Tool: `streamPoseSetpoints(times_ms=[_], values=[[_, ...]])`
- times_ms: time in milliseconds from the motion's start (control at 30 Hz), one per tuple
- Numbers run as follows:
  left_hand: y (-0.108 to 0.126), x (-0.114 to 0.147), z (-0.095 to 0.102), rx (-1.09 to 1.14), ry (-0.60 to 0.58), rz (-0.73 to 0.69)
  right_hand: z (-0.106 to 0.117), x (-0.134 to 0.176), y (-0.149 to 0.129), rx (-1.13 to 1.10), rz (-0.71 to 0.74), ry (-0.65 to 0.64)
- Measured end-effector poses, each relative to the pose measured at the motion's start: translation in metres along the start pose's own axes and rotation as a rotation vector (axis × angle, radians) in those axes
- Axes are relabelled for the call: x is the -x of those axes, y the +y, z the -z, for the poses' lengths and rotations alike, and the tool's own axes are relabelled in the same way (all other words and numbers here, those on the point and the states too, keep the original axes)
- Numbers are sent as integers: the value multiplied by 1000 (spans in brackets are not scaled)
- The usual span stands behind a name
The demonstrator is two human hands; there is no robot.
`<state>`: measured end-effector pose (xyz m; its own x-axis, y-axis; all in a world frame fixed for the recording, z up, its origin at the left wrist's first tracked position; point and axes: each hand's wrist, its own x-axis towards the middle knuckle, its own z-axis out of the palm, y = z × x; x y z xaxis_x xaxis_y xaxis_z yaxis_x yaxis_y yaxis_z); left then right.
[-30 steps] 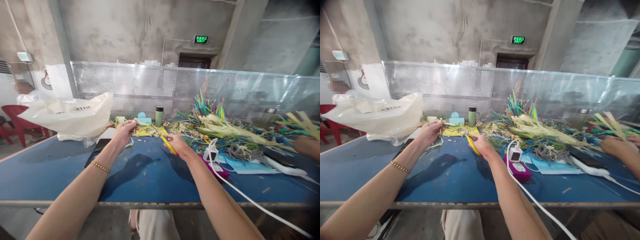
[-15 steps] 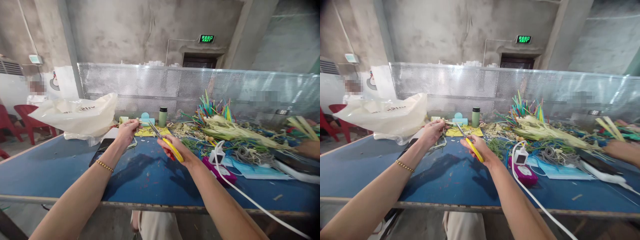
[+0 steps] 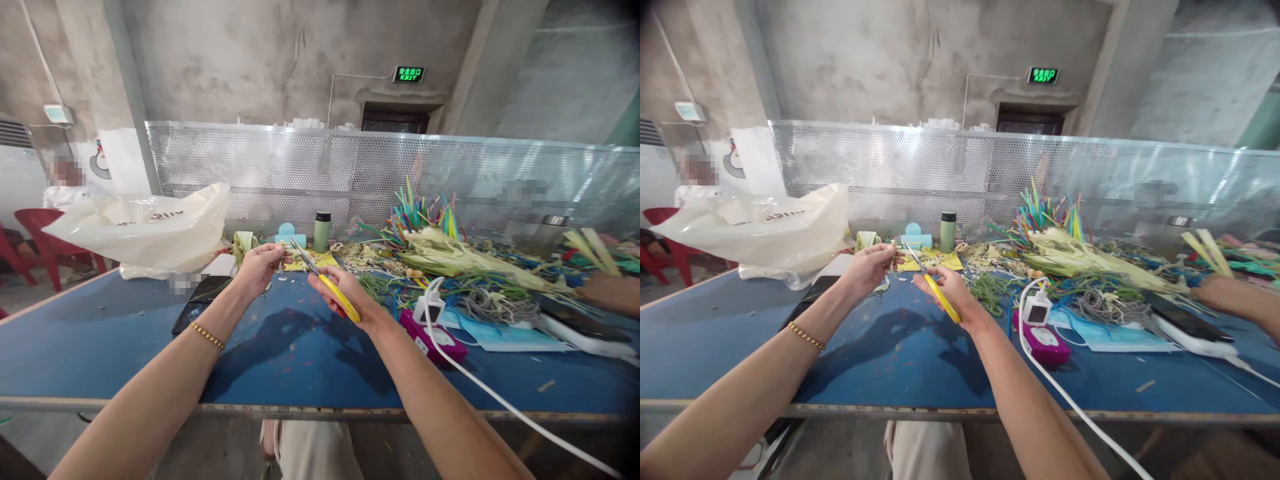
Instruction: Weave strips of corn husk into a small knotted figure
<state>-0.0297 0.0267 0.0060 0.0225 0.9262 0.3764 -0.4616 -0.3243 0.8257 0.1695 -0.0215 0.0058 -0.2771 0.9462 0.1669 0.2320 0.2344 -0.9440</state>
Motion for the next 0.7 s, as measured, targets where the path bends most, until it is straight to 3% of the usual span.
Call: streamPoseSetpoints(times_ms=[700], values=[[0,1,0,8,-20,-10,2,-9,12,-64,13,-8]])
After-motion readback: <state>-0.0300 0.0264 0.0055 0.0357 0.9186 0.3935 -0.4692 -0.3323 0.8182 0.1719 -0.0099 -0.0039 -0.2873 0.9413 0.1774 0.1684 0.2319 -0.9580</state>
